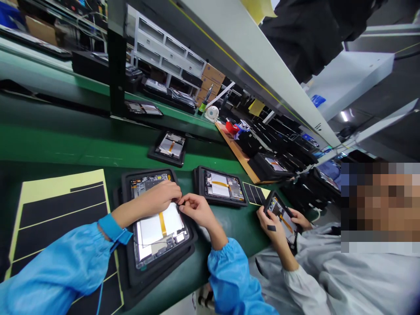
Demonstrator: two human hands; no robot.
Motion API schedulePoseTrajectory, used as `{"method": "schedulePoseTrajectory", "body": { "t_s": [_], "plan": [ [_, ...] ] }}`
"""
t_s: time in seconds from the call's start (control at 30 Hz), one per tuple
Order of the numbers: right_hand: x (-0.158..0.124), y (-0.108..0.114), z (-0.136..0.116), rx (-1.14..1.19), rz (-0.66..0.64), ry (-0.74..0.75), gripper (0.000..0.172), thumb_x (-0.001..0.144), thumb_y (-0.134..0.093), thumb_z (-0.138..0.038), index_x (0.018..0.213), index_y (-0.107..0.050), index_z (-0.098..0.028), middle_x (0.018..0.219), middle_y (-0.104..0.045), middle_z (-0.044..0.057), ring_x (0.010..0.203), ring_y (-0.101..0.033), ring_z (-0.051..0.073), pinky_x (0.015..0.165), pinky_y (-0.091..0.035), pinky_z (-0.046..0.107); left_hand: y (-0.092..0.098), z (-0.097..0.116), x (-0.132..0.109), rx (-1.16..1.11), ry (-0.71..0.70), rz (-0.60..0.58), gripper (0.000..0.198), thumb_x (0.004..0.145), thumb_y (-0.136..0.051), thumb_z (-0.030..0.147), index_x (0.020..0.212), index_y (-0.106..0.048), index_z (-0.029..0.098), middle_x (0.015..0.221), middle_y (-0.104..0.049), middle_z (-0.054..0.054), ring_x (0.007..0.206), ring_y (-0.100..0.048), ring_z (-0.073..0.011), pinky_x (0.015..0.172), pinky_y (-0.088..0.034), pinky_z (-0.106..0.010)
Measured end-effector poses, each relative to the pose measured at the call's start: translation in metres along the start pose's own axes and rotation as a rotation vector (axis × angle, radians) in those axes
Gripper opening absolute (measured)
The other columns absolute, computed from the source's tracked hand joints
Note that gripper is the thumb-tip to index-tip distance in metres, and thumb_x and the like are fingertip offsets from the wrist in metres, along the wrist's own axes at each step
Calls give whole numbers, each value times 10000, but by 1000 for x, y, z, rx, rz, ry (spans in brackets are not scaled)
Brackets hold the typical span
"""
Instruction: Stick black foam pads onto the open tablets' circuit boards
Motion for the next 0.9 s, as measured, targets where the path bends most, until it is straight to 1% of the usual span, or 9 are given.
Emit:
{"method": "schedulePoseTrajectory", "body": {
  "t_s": [0.27, 0.37, 0.43, 0.53, 0.6, 0.63, 0.7, 0.77, 0.9],
  "plan": [
    [-2, 6, -3, -256, 125, 14, 55, 776, -694, -231, 824, -686, -205, 538, -425, -102, 505, -371, 89, 513, -284, 208, 2, -2, 1, -20, 33, 13, 277, 759, -424, 2, 812, -615, 196, 819, -657, -36, 823, -569, -209, 871, -441, -349],
    [-7, 10, -9, -383, 237, 36, 187, 776, -722, -201, 960, -710, -232, 555, -444, -110, 525, -423, 103, 546, -308, 221, 4, -2, 0, -30, 47, 21, 280, 749, -425, 14, 828, -624, 195, 833, -669, -41, 849, -585, -215, 854, -457, -340],
    [-12, 12, -15, -451, 333, 70, 280, 795, -739, -218, 1072, -707, -237, 608, -490, -95, 576, -473, 124, 591, -362, 237, 6, -2, 0, -35, 61, 26, 262, 757, -427, 31, 825, -620, 194, 838, -671, -47, 862, -595, -219, 836, -466, -334],
    [-23, 9, -26, -516, 403, 164, 145, 885, -701, -263, 1014, -743, -210, 810, -655, 12, 794, -597, 189, 772, -490, 318, 9, -3, -2, -43, 91, 39, 242, 776, -418, 61, 846, -609, 193, 867, -677, -59, 877, -610, -224, 826, -478, -333],
    [-33, 0, -35, -564, 334, 259, 147, 927, -689, -288, 1019, -775, -212, 1079, -733, 90, 1070, -633, 248, 971, -511, 399, 12, -4, -3, -51, 115, 52, 227, 788, -410, 81, 869, -590, 194, 877, -678, -61, 867, -614, -225, 810, -486, -331],
    [-39, -6, -39, -613, 270, 307, 200, 940, -695, -313, 1095, -777, -216, 1237, -721, 112, 1226, -598, 278, 1065, -489, 442, 13, -4, -3, -56, 126, 58, 219, 793, -406, 89, 875, -579, 195, 878, -675, -60, 858, -615, -224, 797, -488, -329],
    [-52, -17, -44, -748, 138, 369, 365, 963, -697, -382, 1288, -724, -219, 1490, -609, 135, 1462, -448, 325, 1192, -417, 517, 14, -4, -3, -67, 139, 69, 212, 793, -397, 95, 880, -560, 200, 876, -671, -56, 843, -613, -221, 776, -492, -322],
    [-61, -23, -45, -870, 59, 378, 448, 989, -665, -436, 1375, -673, -208, 1596, -512, 147, 1557, -329, 353, 1235, -373, 560, 15, -4, -3, -76, 144, 76, 216, 777, -394, 91, 874, -550, 203, 873, -670, -54, 842, -613, -220, 774, -495, -321],
    [-59, -31, -46, -926, 60, 339, 463, 1007, -634, -431, 1403, -649, -191, 1619, -488, 148, 1568, -316, 384, 1226, -382, 600, 14, -8, -2, -87, 154, 80, 206, 763, -406, 100, 869, -547, 206, 862, -671, -52, 835, -622, -220, 766, -503, -318]
  ]
}}
Point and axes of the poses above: each hand's wrist, its own x-axis towards the middle knuckle, its own y-axis out of the back of the hand, z = x × y, the point moved 9 cm from there along x, towards the middle knuckle
